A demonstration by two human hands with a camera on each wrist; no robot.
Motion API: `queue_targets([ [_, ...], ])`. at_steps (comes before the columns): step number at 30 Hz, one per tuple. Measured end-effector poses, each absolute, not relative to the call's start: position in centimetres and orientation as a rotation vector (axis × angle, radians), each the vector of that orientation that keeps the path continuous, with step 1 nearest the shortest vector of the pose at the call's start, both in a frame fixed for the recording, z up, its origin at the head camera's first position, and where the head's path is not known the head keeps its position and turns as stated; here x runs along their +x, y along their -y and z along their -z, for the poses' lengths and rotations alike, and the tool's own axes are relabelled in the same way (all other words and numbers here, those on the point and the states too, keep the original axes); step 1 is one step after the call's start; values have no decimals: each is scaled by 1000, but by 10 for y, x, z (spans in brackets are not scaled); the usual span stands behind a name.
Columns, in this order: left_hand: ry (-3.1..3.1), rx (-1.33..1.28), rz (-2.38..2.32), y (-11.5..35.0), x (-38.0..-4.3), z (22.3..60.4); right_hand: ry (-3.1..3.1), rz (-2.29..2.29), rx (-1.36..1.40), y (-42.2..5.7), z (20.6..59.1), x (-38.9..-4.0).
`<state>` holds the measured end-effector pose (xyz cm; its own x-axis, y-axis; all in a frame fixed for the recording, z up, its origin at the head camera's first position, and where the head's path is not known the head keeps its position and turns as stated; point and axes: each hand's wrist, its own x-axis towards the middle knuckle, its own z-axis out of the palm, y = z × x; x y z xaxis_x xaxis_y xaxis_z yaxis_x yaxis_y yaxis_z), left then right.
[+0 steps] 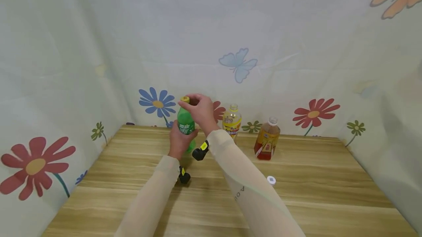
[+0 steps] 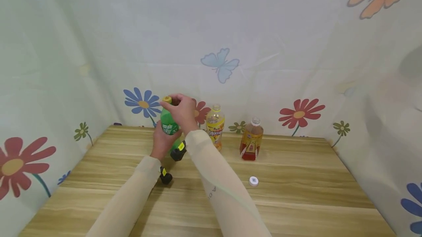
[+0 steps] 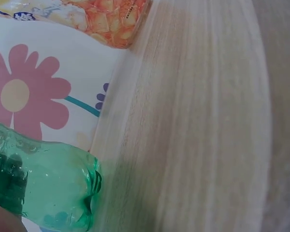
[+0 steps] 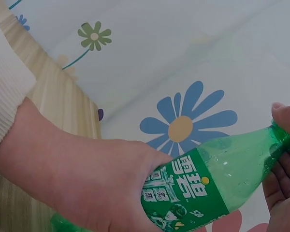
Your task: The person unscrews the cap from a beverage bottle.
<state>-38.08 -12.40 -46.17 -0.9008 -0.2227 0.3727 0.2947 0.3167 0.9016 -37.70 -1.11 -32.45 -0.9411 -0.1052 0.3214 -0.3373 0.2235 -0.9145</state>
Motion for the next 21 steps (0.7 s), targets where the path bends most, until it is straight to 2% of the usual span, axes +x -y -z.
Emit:
queue_targets([
  [21,2150,-51,1599,123,-385,467,2247,-1794,449,12,329,-378],
])
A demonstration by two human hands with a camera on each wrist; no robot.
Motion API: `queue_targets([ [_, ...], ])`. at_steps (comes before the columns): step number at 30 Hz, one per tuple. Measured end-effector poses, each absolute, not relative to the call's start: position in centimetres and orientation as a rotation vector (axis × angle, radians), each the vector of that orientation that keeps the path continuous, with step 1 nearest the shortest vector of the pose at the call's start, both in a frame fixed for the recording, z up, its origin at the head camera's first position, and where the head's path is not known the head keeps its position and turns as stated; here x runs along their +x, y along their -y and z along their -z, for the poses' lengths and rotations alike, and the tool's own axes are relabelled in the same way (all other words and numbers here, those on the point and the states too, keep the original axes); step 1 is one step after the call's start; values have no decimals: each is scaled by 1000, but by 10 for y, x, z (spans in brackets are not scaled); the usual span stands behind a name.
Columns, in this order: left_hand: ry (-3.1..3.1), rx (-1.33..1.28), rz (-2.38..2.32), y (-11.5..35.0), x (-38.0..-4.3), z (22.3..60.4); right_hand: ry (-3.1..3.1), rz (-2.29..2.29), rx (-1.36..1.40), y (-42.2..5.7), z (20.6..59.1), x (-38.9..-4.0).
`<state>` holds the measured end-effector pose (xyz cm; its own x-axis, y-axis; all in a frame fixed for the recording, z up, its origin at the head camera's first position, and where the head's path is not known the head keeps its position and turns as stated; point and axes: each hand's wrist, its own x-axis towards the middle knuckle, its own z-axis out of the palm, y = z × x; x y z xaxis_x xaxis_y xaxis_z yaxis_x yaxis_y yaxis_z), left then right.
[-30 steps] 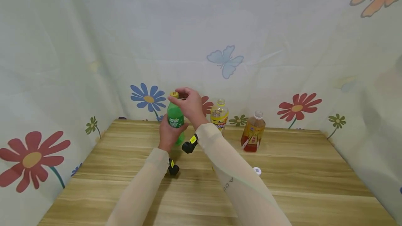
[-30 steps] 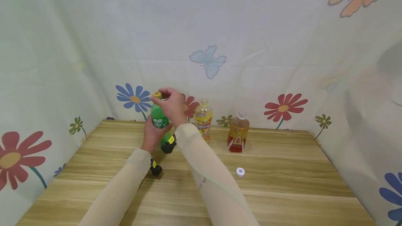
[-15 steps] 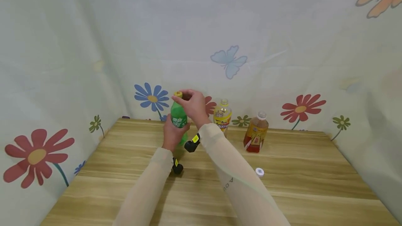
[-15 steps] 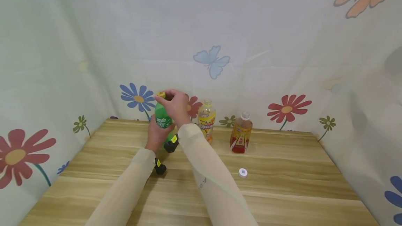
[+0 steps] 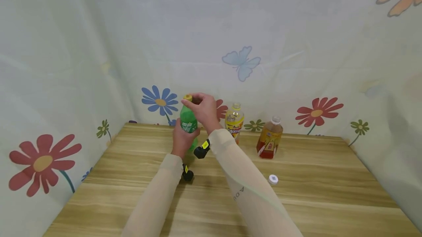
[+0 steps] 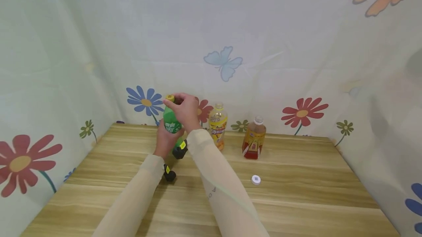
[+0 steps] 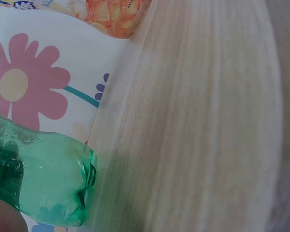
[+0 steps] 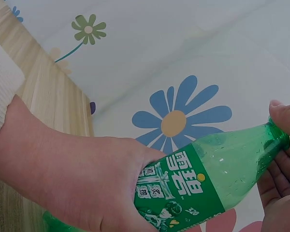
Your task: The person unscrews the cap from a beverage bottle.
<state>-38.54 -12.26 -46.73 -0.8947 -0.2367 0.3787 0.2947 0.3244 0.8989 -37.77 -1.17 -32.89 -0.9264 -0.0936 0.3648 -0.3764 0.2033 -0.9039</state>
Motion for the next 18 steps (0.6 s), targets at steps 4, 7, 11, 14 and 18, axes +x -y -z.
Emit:
queue_targets([
  [4,2151,-55,1611,124,-385,467,2256,-1792,453,12,329,-378],
  [7,2151,-61,1623,123,-385,467,2247,-1799,463,12,329,-379],
  [11,2137,-62,1626,124,-385,467,2237,-1805,489,13,330,-379],
  [14,2134,-57,1619,124,-384,468,2239,-1813,484,13,331,-378],
  [18,2140,-67,1614,123,-385,469,2229,-1816,461,13,332,-377],
])
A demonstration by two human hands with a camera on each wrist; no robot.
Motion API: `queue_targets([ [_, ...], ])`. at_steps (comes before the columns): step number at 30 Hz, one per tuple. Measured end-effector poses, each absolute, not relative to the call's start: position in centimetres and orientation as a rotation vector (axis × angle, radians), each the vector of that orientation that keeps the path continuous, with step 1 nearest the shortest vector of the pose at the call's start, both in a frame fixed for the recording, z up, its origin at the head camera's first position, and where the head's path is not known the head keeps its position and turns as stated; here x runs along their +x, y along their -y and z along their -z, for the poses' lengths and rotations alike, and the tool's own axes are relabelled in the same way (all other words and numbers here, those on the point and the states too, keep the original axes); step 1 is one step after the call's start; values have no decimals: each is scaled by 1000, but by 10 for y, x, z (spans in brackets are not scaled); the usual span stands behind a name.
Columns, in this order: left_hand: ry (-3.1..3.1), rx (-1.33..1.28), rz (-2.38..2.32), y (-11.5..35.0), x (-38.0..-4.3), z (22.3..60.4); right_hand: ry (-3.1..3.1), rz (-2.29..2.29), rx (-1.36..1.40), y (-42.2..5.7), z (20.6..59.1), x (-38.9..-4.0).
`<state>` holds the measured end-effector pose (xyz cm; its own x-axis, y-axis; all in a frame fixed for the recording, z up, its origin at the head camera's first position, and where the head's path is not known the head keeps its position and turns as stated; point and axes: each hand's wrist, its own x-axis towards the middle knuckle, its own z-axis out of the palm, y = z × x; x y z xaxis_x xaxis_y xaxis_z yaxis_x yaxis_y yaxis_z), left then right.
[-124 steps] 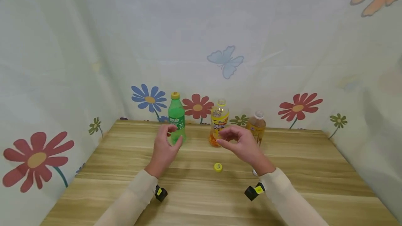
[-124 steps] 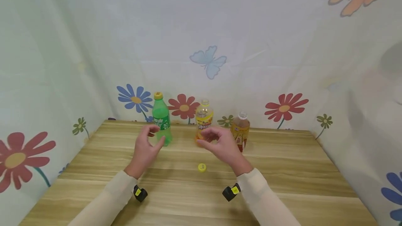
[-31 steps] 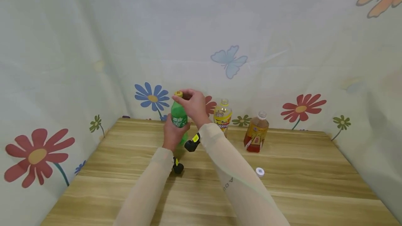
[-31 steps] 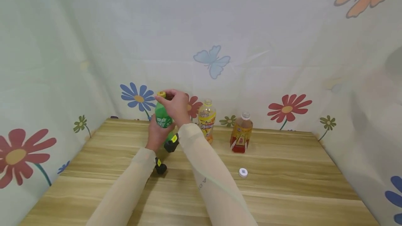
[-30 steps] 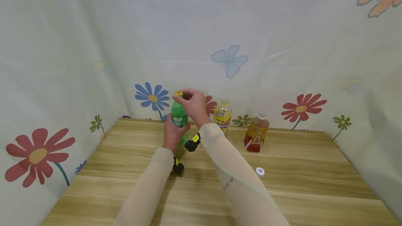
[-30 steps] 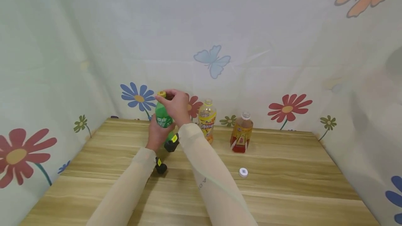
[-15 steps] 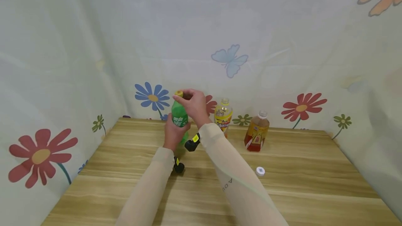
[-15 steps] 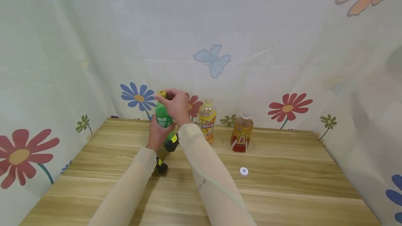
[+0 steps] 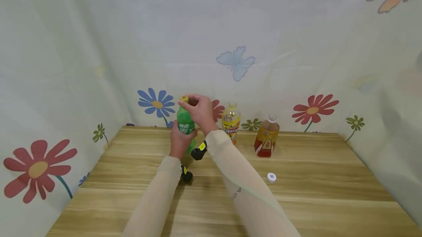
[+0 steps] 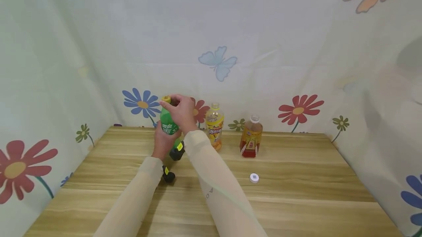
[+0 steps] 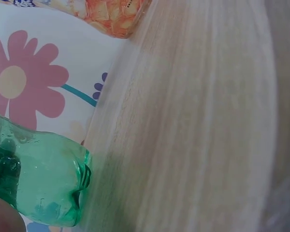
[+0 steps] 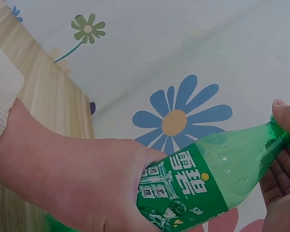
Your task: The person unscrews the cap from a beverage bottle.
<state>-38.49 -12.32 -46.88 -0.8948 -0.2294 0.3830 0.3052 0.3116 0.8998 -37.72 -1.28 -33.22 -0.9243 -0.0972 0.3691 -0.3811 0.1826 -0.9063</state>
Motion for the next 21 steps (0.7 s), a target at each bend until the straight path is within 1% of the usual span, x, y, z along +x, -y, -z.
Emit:
queue_targets([
  [11,2115,-54,1597,119,-384,471,2239,-1771,443,12,331,-375],
  [21,2077,-9,1633,113,-365,462,2236,-1754,522,8,327,-369],
])
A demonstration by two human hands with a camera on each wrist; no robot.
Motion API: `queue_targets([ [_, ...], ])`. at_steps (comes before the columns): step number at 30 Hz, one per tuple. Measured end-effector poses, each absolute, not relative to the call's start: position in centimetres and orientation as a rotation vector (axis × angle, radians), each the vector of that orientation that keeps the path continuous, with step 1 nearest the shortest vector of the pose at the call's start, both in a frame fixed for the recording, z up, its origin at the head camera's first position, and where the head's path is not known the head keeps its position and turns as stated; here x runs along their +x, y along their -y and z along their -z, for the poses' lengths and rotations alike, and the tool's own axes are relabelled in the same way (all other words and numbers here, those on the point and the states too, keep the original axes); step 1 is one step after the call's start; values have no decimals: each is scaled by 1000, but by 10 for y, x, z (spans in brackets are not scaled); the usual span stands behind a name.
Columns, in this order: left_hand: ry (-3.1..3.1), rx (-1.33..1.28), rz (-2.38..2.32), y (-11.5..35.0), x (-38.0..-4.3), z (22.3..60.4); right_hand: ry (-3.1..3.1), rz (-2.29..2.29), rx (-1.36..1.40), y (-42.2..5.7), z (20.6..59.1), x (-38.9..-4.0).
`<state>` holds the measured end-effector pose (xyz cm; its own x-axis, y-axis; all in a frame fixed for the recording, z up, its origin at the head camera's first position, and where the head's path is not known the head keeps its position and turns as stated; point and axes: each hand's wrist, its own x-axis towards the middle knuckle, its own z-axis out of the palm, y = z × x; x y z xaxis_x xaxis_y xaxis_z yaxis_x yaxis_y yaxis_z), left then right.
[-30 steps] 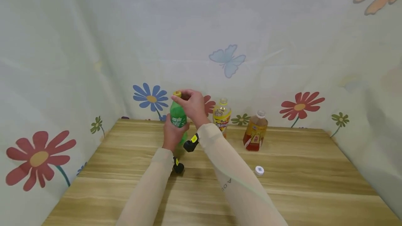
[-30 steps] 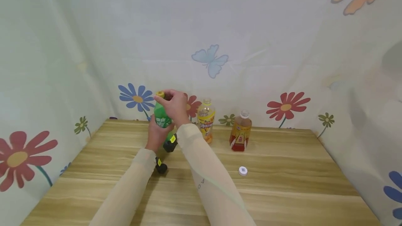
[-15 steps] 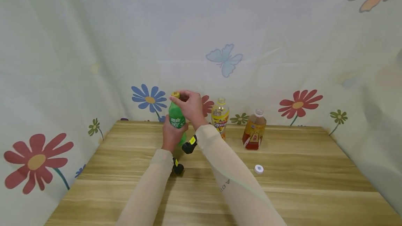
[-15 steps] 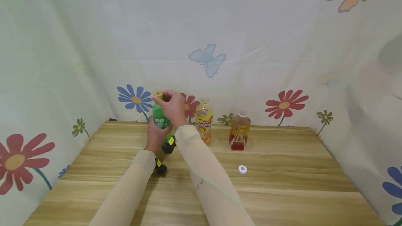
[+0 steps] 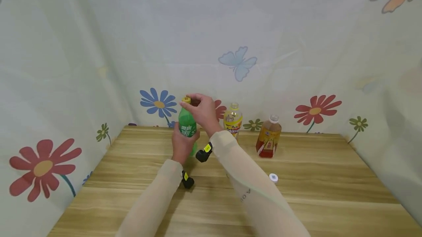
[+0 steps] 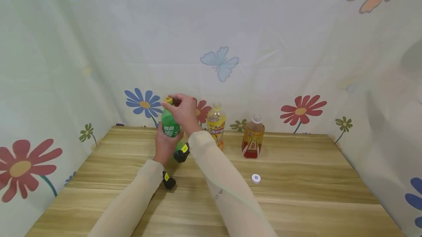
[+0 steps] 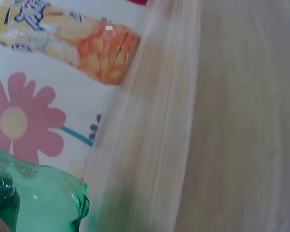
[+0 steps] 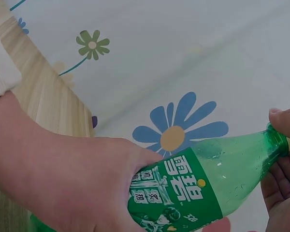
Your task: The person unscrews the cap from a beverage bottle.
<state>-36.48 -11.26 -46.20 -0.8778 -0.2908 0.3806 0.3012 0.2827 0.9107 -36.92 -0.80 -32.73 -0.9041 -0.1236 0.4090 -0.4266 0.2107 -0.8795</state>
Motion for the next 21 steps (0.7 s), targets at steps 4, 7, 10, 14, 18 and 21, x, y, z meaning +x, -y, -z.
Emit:
queue_targets([
  [4,2071,-3,1644,107,-359,456,2221,-1783,545,2,322,-367],
  [7,2066,-21,1629,102,-353,450,2187,-1827,539,-4,316,-362],
  [10,2062,-68,1623,96,-347,443,2148,-1853,535,-11,310,-356],
  [14,2066,-115,1622,89,-338,437,2120,-1864,533,-21,303,-347],
  [18,2072,-142,1627,83,-330,435,2120,-1871,550,-32,299,-337],
  [21,2078,-177,1645,79,-324,433,2121,-1869,581,-40,297,-329],
])
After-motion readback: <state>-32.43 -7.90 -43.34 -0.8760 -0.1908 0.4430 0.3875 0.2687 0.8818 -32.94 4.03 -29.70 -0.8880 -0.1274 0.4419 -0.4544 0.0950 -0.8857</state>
